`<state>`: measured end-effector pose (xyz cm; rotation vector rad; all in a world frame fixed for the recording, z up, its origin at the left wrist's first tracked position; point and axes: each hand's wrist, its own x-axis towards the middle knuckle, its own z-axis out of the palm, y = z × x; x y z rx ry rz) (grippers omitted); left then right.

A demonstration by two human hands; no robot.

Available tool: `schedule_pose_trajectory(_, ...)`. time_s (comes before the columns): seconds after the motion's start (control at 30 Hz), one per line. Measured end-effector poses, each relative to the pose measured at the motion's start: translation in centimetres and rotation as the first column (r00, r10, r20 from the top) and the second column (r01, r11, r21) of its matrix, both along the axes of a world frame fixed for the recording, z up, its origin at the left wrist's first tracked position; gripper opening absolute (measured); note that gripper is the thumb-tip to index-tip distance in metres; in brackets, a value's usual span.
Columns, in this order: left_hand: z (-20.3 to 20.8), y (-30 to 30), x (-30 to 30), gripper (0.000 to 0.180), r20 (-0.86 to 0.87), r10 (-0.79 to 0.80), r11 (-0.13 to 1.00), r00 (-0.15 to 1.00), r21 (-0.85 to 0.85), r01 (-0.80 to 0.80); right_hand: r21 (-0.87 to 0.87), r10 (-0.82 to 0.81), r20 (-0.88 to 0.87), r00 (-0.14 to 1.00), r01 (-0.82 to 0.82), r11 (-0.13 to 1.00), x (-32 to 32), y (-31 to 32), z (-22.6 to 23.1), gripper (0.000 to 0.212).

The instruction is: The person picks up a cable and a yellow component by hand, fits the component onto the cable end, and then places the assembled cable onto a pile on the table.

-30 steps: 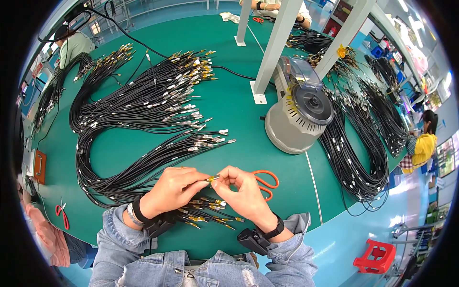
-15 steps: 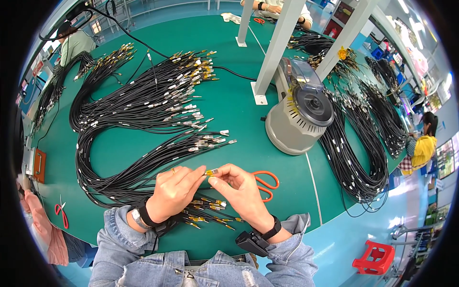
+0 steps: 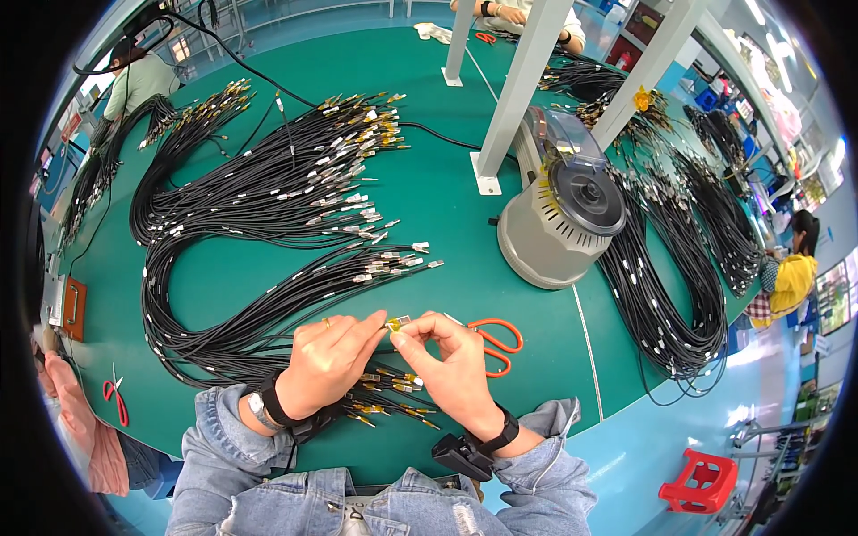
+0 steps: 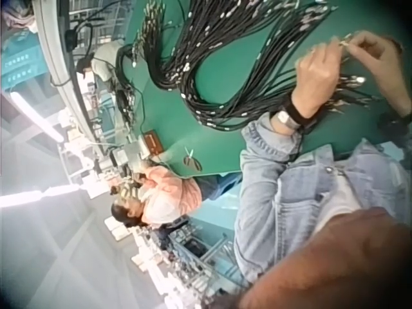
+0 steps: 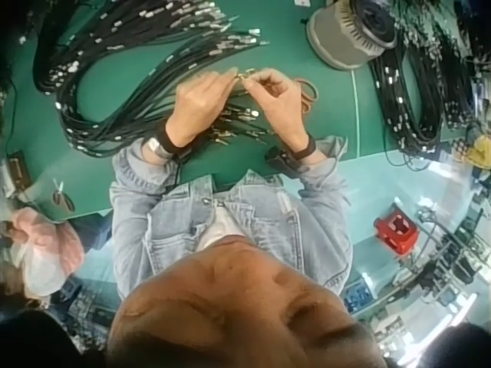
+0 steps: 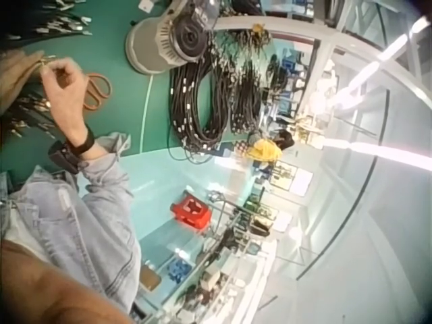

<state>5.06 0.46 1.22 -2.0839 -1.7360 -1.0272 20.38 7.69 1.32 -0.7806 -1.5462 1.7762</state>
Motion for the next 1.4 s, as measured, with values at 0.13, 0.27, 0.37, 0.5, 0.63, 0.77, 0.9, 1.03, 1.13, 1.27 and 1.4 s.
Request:
schedule_pose_trajectory(0.13,0.1,-0.1,0.3,0.024,0.080,-0.009,1.000,0.997,-0.011,0.009,0.168,-0.070,0.026,0.997,0.065,0.984,-0.1,-0.5,-0.1,0.005)
schedule_pose_trajectory(0.27,-0.1,0.0,0.3,0.021,0.178,-0.020,1.000,0.984,-0.008,0.022,0.288,-0.097,0.046,0.994,0.080,0.954,0.1,-0.9,0.3,0.005)
schedule_pose_trajectory(0.37,-0.3,0.0,0.2,0.020,0.187,-0.033,0.999,0.982,-0.027,0.039,0.399,-0.092,0.091,0.992,0.049,0.916,0.2,-0.9,0.5,0.005)
schedule_pose_trajectory(0.5,-0.3,-0.1,0.2,0.019,0.163,-0.040,0.999,0.986,-0.016,0.043,0.251,-0.075,0.066,0.995,0.056,0.966,-0.1,-0.6,0.3,0.004)
schedule_pose_trajectory(0.63,-0.2,-0.2,0.0,0.017,0.059,-0.063,0.998,0.996,-0.015,0.064,0.006,-0.062,0.064,0.996,0.061,0.998,0.0,-0.3,0.4,0.004)
schedule_pose_trajectory(0.77,0.2,-0.1,-0.1,0.015,-0.096,-0.074,0.997,0.993,0.007,0.075,-0.204,-0.017,0.001,1.000,0.017,0.979,0.1,0.1,0.6,0.004)
schedule_pose_trajectory(0.9,0.2,-0.1,-0.1,0.013,-0.157,-0.084,0.995,0.984,0.039,0.091,-0.276,0.035,-0.017,0.999,-0.038,0.960,0.0,0.3,0.7,0.005)
schedule_pose_trajectory(1.03,0.0,0.0,-0.1,0.013,-0.140,-0.101,0.993,0.985,0.051,0.109,-0.269,0.026,-0.035,0.999,-0.035,0.962,0.0,0.3,0.8,0.006)
schedule_pose_trajectory(1.13,-0.1,0.1,-0.1,0.012,-0.137,-0.105,0.990,0.985,0.078,0.116,-0.256,0.012,-0.019,1.000,-0.017,0.967,0.0,0.3,0.7,0.006)
schedule_pose_trajectory(1.27,0.0,0.1,-0.1,0.012,-0.145,-0.106,0.990,0.984,0.074,0.117,-0.261,0.010,-0.009,1.000,-0.012,0.965,-0.1,0.3,0.7,0.006)
schedule_pose_trajectory(1.4,0.3,-0.1,0.0,0.009,-0.180,-0.061,0.997,0.982,0.041,0.069,-0.265,0.003,-0.020,1.000,-0.008,0.964,-0.1,0.2,0.7,0.007)
